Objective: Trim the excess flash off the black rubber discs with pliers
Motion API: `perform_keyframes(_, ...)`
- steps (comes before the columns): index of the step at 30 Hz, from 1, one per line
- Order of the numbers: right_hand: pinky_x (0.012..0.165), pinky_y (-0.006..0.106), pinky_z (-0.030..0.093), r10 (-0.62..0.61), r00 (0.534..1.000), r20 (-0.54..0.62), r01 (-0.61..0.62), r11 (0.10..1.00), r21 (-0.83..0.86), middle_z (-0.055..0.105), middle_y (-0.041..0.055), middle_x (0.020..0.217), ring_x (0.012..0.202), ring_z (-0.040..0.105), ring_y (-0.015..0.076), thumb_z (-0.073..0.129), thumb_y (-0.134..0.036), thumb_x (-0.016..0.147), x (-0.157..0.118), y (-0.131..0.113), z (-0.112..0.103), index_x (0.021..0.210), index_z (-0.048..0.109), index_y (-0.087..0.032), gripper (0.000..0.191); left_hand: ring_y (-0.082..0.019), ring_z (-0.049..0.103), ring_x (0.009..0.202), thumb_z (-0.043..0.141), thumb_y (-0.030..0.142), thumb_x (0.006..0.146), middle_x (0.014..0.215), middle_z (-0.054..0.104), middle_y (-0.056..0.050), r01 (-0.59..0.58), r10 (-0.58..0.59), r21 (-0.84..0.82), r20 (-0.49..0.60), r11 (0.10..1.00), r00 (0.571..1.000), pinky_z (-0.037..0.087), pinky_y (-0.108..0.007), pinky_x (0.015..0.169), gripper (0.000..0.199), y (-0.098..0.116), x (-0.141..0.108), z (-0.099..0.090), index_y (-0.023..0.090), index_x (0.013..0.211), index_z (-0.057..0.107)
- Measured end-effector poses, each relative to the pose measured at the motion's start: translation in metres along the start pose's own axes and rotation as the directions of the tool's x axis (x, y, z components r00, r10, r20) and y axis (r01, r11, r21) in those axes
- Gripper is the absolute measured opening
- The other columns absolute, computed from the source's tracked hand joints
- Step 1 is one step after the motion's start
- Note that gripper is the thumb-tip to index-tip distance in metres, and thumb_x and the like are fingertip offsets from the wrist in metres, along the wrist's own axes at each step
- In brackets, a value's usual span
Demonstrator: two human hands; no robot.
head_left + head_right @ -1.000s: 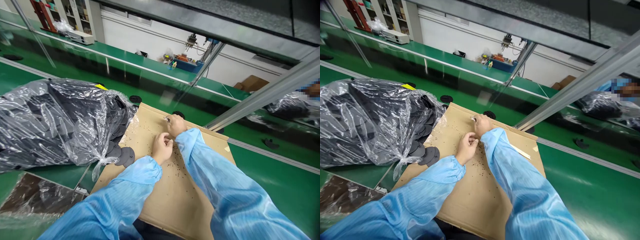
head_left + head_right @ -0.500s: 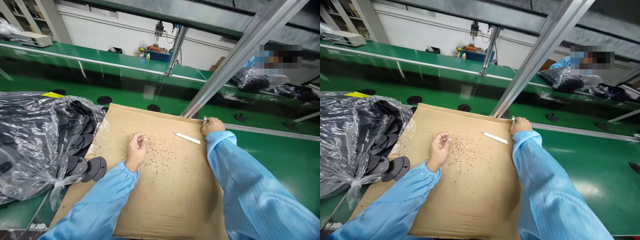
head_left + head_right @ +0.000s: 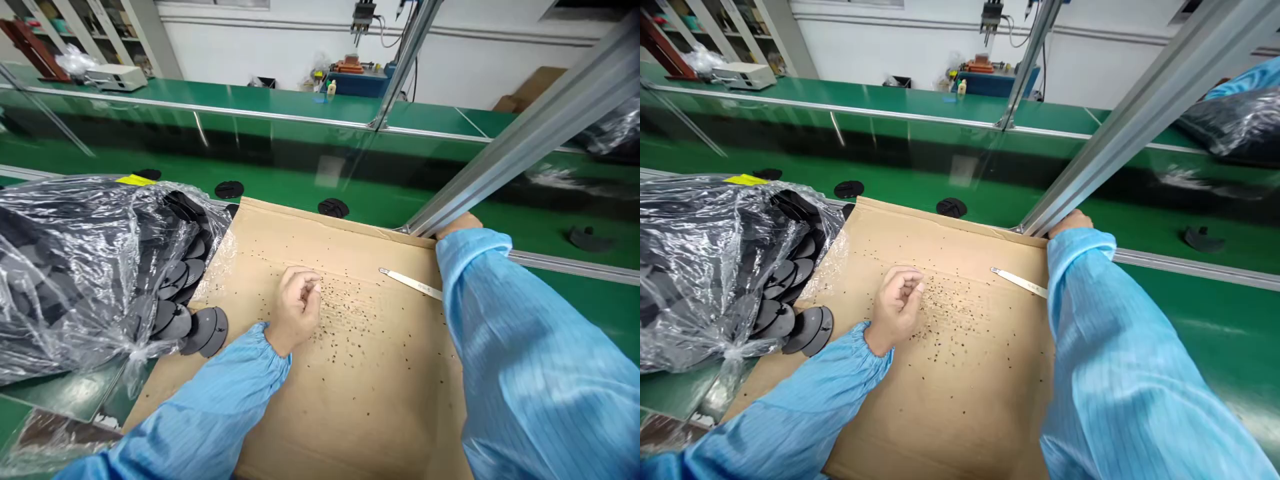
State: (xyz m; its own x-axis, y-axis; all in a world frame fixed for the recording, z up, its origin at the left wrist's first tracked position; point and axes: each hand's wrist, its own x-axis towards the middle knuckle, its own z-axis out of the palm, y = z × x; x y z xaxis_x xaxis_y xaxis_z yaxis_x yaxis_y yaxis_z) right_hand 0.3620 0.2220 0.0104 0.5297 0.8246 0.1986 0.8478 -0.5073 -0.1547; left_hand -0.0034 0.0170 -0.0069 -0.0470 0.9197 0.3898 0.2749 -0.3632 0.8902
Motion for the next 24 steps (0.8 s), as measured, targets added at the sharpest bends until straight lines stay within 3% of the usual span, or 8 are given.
perform_keyframes(3, 0.063, 0.037, 0.031, 0.140, 0.987, -0.080, -0.137, 0.990, 0.046, 0.063, 0.0216, 0.089, 0.082, 0.057, 0.0247, 0.056, -0.015, 0.081, -0.013, 0.004, -0.015, 0.106, 0.065, -0.005, 0.028, -0.013, 0.058, 0.079, 0.050, 0.017, 0.085, 0.102, 0.055, -0.009, 0.005, -0.005, -0.004, 0.007, 1.000, 1.000, 0.053, -0.025, 0.068, 0.015, 0.001, 0.000, -0.001, 0.017, 0.097, 0.059)
perform_keyframes(5, 0.066, 0.039, 0.033, 0.201, 0.953, -0.225, -0.164, 0.971, 0.175, 0.064, 0.0210, 0.094, 0.084, 0.056, 0.0253, 0.058, -0.019, 0.081, -0.029, 0.011, -0.027, 0.110, 0.063, -0.008, 0.032, -0.013, 0.058, 0.078, 0.050, 0.017, 0.084, 0.102, 0.055, -0.009, 0.004, -0.004, -0.019, -0.001, 1.000, 1.000, 0.052, -0.026, 0.069, 0.015, 0.000, 0.000, -0.001, 0.017, 0.097, 0.059)
perform_keyframes(9, 0.076, 0.039, 0.039, 0.265, 0.789, -0.555, -0.008, 0.907, 0.421, 0.064, 0.0199, 0.101, 0.089, 0.058, 0.0264, 0.060, -0.018, 0.077, -0.075, 0.026, -0.046, 0.110, 0.062, -0.010, 0.034, -0.012, 0.058, 0.076, 0.051, 0.018, 0.084, 0.101, 0.056, -0.009, 0.001, -0.003, -0.059, -0.033, 0.998, 0.999, 0.051, -0.026, 0.069, 0.014, -0.003, 0.001, -0.002, 0.017, 0.096, 0.059)
perform_keyframes(13, 0.076, 0.038, 0.045, 0.360, 0.715, -0.599, 0.066, 0.818, 0.571, 0.064, 0.0179, 0.093, 0.083, 0.060, 0.0264, 0.061, -0.019, 0.071, -0.142, 0.014, -0.059, 0.097, 0.062, -0.012, 0.027, -0.011, 0.058, 0.072, 0.054, 0.025, 0.086, 0.093, 0.060, -0.007, 0.094, -0.095, -0.174, -0.001, 0.980, 0.995, 0.051, -0.027, 0.070, 0.013, -0.002, 0.002, -0.001, 0.017, 0.095, 0.057)
perform_keyframes(17, 0.065, 0.037, 0.047, 0.091, 0.873, -0.480, 0.287, 0.699, 0.655, 0.057, 0.0051, 0.072, 0.066, 0.056, 0.0217, 0.064, -0.039, 0.070, -0.227, -0.025, -0.061, 0.084, 0.059, -0.018, 0.025, -0.011, 0.061, 0.073, 0.068, 0.035, 0.077, 0.097, 0.063, -0.008, 0.308, -0.248, -0.441, 0.188, 0.843, 0.950, 0.052, -0.026, 0.068, 0.041, 0.005, 0.005, -0.001, 0.015, 0.108, 0.049)
perform_keyframes(20, 0.064, 0.035, 0.048, -0.163, 0.936, -0.311, 0.346, 0.579, 0.738, 0.056, 0.0025, 0.072, 0.064, 0.054, 0.0189, 0.062, -0.048, 0.074, -0.278, -0.055, -0.060, 0.088, 0.059, -0.017, 0.034, -0.009, 0.062, 0.070, 0.073, 0.029, 0.072, 0.101, 0.062, -0.009, 0.409, -0.277, -0.560, 0.308, 0.720, 0.910, 0.051, -0.022, 0.062, 0.047, 0.008, 0.010, -0.003, 0.014, 0.109, 0.047)
perform_keyframes(22, 0.068, 0.037, 0.048, -0.327, 0.904, -0.274, 0.421, 0.575, 0.701, 0.058, 0.0038, 0.076, 0.067, 0.055, 0.0195, 0.059, -0.047, 0.078, -0.295, -0.071, -0.064, 0.091, 0.060, -0.018, 0.032, -0.007, 0.059, 0.061, 0.069, 0.025, 0.076, 0.087, 0.062, -0.004, 0.468, -0.321, -0.567, 0.344, 0.678, 0.882, 0.049, -0.020, 0.055, 0.033, 0.006, 0.012, -0.005, 0.014, 0.100, 0.051)
perform_keyframes(24, 0.075, 0.040, 0.048, -0.401, 0.831, -0.385, 0.556, 0.588, 0.588, 0.060, 0.0072, 0.086, 0.074, 0.057, 0.0214, 0.057, -0.043, 0.081, -0.303, -0.087, -0.075, 0.097, 0.060, -0.019, 0.028, -0.006, 0.053, 0.053, 0.064, 0.022, 0.079, 0.073, 0.059, 0.001, 0.492, -0.377, -0.555, 0.316, 0.671, 0.871, 0.046, -0.019, 0.051, 0.018, 0.003, 0.015, -0.006, 0.014, 0.091, 0.054)
